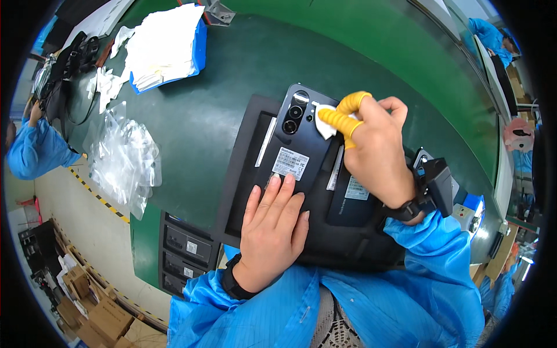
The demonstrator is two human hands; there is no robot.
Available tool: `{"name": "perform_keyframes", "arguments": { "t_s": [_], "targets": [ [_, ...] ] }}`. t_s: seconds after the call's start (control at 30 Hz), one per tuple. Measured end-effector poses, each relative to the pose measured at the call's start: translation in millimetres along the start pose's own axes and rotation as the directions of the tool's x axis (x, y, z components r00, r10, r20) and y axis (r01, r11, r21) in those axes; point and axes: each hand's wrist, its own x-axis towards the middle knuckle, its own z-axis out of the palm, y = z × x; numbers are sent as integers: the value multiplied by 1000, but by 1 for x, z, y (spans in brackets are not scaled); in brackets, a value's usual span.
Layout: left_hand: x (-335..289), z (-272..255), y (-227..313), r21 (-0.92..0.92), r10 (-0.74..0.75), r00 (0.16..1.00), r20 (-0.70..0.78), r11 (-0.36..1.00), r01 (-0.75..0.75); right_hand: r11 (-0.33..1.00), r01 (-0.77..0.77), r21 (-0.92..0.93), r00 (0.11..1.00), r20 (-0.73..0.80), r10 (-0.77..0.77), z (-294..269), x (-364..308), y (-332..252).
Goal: Cleaning the camera lenses and back panels of smartphones on an assembly line.
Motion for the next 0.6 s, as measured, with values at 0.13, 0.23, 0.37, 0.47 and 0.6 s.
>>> {"name": "perform_keyframes", "arguments": {
  "t_s": [0.13,0.23,0.37,0.47,0.6],
  "targets": [
    [1,0,1,8,1,1000,7,1000,-1,1000,-2,22,998,-64,4,3,10,6],
    [1,0,2,9,-1,1000,7,1000,0,992,33,123,995,-94,-22,16,17,-4],
    [0,1,0,9,-6,1000,-5,1000,6,994,23,109,996,-82,-14,31,25,-12],
    [0,0,1,9,-15,1000,0,1000,15,995,-14,97,999,-39,17,28,26,-12],
    [1,-1,2,4,-27,1000,4,1000,27,988,-41,146,999,-27,46,25,27,-9]
  ]
}}
